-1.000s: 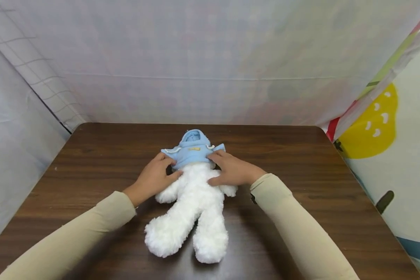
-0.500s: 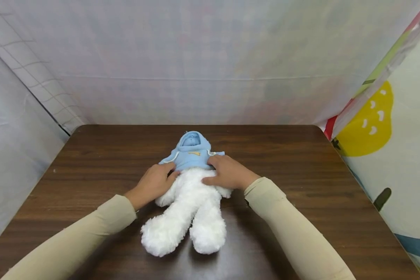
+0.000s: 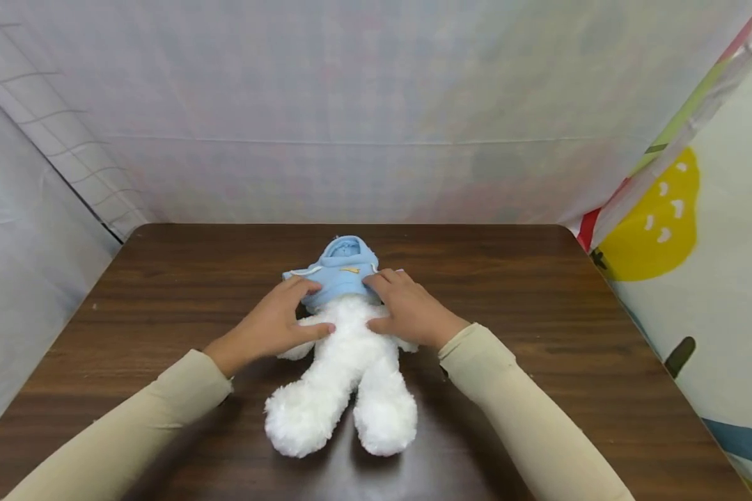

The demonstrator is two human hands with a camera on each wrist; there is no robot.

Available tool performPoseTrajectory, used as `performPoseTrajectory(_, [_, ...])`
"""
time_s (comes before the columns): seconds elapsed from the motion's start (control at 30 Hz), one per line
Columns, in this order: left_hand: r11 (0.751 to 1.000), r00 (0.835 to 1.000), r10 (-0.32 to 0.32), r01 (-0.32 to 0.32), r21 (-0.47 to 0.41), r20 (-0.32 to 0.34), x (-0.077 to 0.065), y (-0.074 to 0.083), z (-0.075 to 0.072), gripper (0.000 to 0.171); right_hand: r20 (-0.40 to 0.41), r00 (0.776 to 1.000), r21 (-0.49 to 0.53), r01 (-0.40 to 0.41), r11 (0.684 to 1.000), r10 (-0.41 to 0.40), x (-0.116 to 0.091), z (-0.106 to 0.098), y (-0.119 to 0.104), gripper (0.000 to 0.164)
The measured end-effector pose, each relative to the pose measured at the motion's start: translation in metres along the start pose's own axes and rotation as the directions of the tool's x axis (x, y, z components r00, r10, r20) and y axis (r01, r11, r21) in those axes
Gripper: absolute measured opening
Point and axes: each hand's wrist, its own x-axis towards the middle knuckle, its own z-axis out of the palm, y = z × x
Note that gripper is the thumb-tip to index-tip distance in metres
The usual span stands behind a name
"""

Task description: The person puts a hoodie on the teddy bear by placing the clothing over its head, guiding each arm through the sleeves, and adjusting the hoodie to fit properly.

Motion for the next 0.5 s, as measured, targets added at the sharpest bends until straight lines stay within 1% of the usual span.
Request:
performPoseTrajectory(0.03, [1.0, 1.0, 0.006, -0.006, -0.008, 0.021, -0.001, 0.002, 0.0, 0.078, 0.01, 1.0, 0.027, 0.006, 1.0, -0.006, 0.0, 0.0, -0.001, 0.069])
performPoseTrajectory(0.1, [1.0, 0.998, 0.012, -0.012, -0.003, 0.059, -0.002, 0.004, 0.001, 0.082, 0.029, 0.999, 0.069, 0.023, 0.997, -0.025, 0.002, 0.002, -0.003, 0.069])
performPoseTrajectory(0.2, [0.998, 0.997, 0.035, -0.038, 0.045, 0.068, -0.004, 0.004, 0.004, 0.076, 0.029, 0.998, 0.074, 0.057, 0.996, -0.059, 0.002, 0.004, -0.004, 0.064])
performPoseTrajectory(0.27, [0.995, 0.996, 0.065, -0.069, 0.072, 0.053, -0.006, 0.003, 0.007, 0.069, 0.017, 0.996, 0.053, 0.09, 0.995, -0.091, 0.002, 0.006, -0.005, 0.057])
performPoseTrajectory(0.33, [0.99, 0.994, 0.105, -0.107, 0.093, 0.026, -0.008, 0.002, 0.01, 0.061, -0.006, 0.991, 0.025, 0.131, 0.991, -0.131, 0.001, 0.008, -0.005, 0.048])
performPoseTrajectory(0.5, [0.981, 0.987, 0.158, -0.152, 0.12, -0.041, -0.01, 0.0, 0.015, 0.048, -0.104, 0.97, -0.057, 0.215, 0.975, -0.22, 0.001, 0.014, -0.004, 0.032])
